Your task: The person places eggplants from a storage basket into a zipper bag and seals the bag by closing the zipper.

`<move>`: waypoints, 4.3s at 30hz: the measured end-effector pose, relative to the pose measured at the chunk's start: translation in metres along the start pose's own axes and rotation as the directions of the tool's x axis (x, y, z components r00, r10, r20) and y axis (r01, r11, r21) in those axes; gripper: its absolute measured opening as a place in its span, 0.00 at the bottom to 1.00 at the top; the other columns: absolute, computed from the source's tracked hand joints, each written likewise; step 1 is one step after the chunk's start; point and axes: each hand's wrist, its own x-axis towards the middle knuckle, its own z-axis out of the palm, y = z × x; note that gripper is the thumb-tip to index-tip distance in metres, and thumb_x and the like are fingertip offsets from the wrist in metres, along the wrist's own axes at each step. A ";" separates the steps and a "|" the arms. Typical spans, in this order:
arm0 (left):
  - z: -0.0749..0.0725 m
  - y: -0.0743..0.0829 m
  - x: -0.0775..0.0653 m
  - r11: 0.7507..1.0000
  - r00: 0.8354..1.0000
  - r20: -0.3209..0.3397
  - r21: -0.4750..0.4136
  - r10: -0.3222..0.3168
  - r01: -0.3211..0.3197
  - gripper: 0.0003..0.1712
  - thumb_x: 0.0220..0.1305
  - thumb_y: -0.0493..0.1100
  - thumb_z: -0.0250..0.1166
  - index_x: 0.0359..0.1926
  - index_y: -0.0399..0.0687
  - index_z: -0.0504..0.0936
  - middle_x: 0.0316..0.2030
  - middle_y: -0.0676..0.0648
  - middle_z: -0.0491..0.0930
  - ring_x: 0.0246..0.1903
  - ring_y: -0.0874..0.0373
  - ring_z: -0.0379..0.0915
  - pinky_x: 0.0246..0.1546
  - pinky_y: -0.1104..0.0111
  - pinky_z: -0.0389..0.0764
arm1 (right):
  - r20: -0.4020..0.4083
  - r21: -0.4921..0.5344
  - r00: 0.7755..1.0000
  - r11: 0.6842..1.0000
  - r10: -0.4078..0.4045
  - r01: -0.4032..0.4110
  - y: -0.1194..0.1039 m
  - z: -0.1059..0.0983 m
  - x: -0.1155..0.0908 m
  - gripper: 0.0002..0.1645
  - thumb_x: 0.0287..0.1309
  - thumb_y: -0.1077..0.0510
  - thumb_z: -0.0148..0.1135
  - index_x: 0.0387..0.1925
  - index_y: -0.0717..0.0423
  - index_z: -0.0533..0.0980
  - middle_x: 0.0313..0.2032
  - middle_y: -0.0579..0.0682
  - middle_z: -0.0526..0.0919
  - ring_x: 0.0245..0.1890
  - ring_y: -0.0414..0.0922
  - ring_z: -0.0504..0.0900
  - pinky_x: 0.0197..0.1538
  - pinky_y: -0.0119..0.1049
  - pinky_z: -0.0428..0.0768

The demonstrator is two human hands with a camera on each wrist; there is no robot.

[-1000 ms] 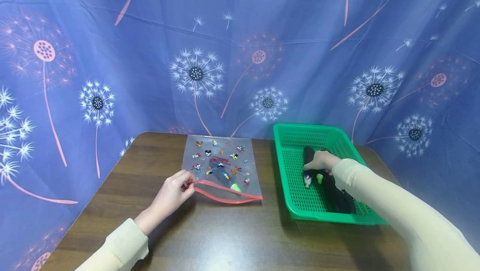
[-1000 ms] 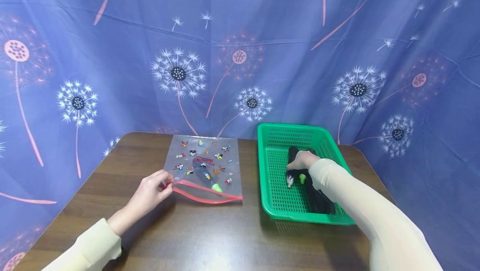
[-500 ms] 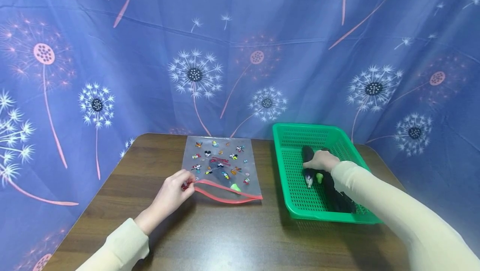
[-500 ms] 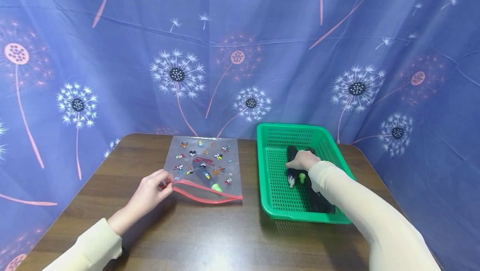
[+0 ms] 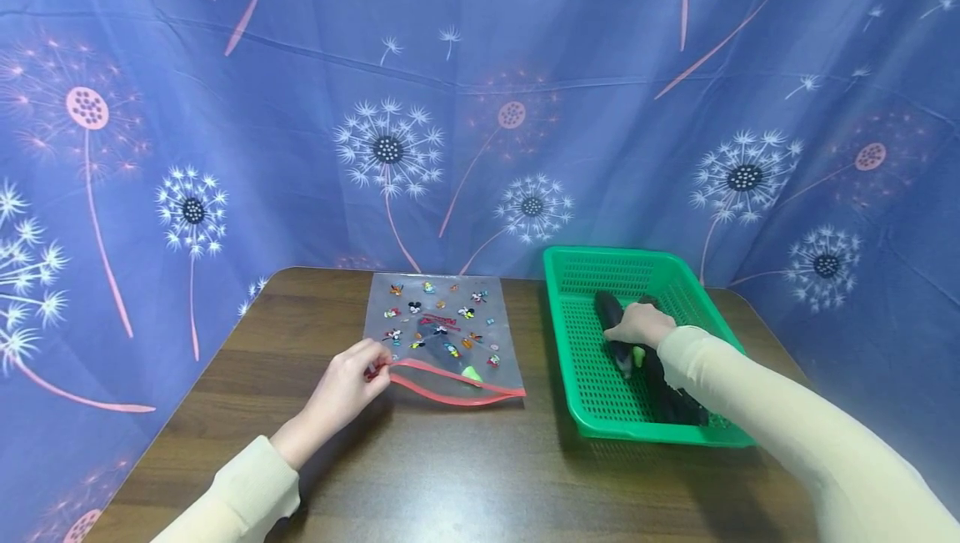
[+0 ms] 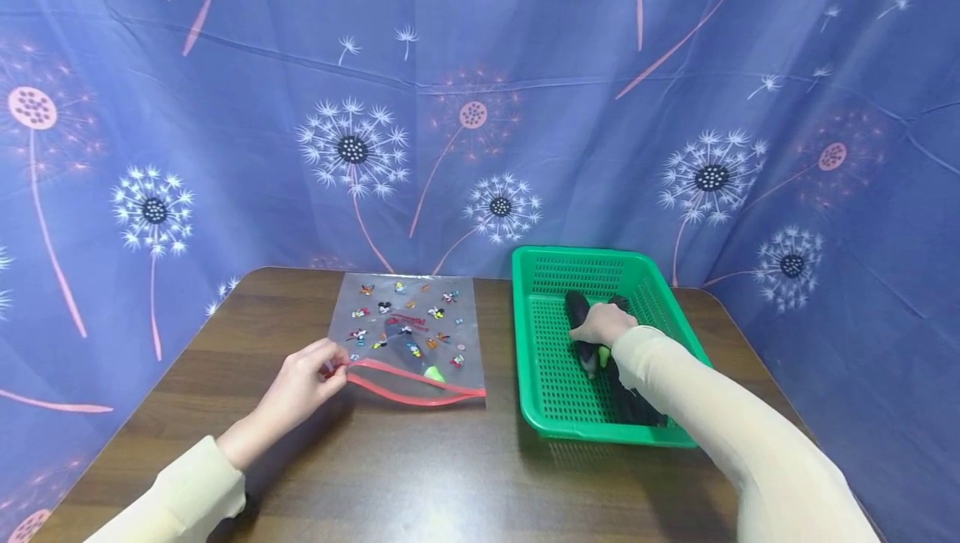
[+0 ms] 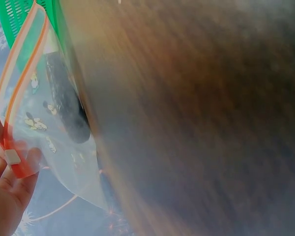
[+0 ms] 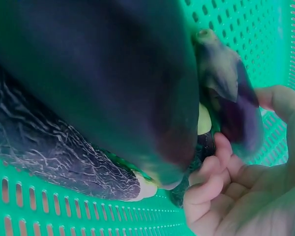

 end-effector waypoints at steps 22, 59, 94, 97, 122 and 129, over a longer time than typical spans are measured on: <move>-0.002 0.002 0.002 1.000 0.999 0.018 -0.002 -0.031 0.031 0.12 0.40 0.28 0.66 0.25 0.48 0.76 0.23 0.55 0.72 0.21 0.67 0.68 0.22 0.79 0.69 | 0.004 0.158 0.997 0.985 -0.075 0.073 0.005 -0.025 -0.015 0.26 0.57 0.47 0.58 0.08 0.48 0.63 0.06 0.43 0.64 0.08 0.40 0.71 0.20 0.38 0.78; -0.002 0.000 0.000 0.999 0.999 0.016 0.007 -0.036 0.036 0.13 0.39 0.28 0.66 0.25 0.48 0.76 0.21 0.56 0.69 0.21 0.68 0.66 0.22 0.81 0.67 | -0.140 0.181 0.971 0.959 -0.195 0.218 0.015 -0.070 -0.064 0.32 0.57 0.51 0.60 0.52 0.75 0.68 0.16 0.52 0.79 0.17 0.42 0.79 0.41 0.48 0.80; 0.000 0.001 0.000 0.999 0.999 0.023 -0.002 -0.041 0.041 0.12 0.40 0.28 0.66 0.25 0.47 0.76 0.21 0.56 0.70 0.21 0.68 0.65 0.21 0.77 0.68 | -0.413 0.157 0.882 0.937 -0.226 0.313 -0.007 -0.095 -0.120 0.26 0.56 0.46 0.62 0.52 0.53 0.67 0.45 0.63 0.79 0.34 0.53 0.76 0.32 0.43 0.73; 0.000 0.001 0.000 0.999 0.999 0.021 -0.005 -0.043 0.043 0.11 0.40 0.28 0.66 0.25 0.46 0.77 0.22 0.56 0.70 0.21 0.67 0.66 0.21 0.76 0.69 | -0.442 0.151 0.868 0.935 -0.227 0.321 -0.011 -0.097 -0.126 0.26 0.55 0.45 0.63 0.51 0.52 0.68 0.43 0.61 0.80 0.35 0.53 0.76 0.33 0.44 0.73; -0.001 0.002 0.002 0.998 0.998 0.022 -0.016 -0.061 0.061 0.11 0.41 0.29 0.66 0.26 0.47 0.77 0.22 0.56 0.70 0.22 0.67 0.66 0.21 0.76 0.70 | -0.610 0.162 0.707 0.818 -0.357 0.552 -0.065 -0.061 -0.169 0.20 0.49 0.54 0.68 0.45 0.50 0.72 0.37 0.54 0.81 0.33 0.47 0.77 0.26 0.36 0.72; 0.000 0.002 0.005 0.997 0.997 0.035 -0.018 -0.075 0.075 0.11 0.42 0.29 0.65 0.26 0.47 0.77 0.22 0.55 0.70 0.22 0.67 0.66 0.21 0.75 0.70 | -0.632 0.198 0.689 0.787 -0.354 0.585 -0.080 -0.037 -0.173 0.21 0.46 0.56 0.70 0.44 0.48 0.73 0.33 0.49 0.81 0.30 0.43 0.76 0.30 0.36 0.71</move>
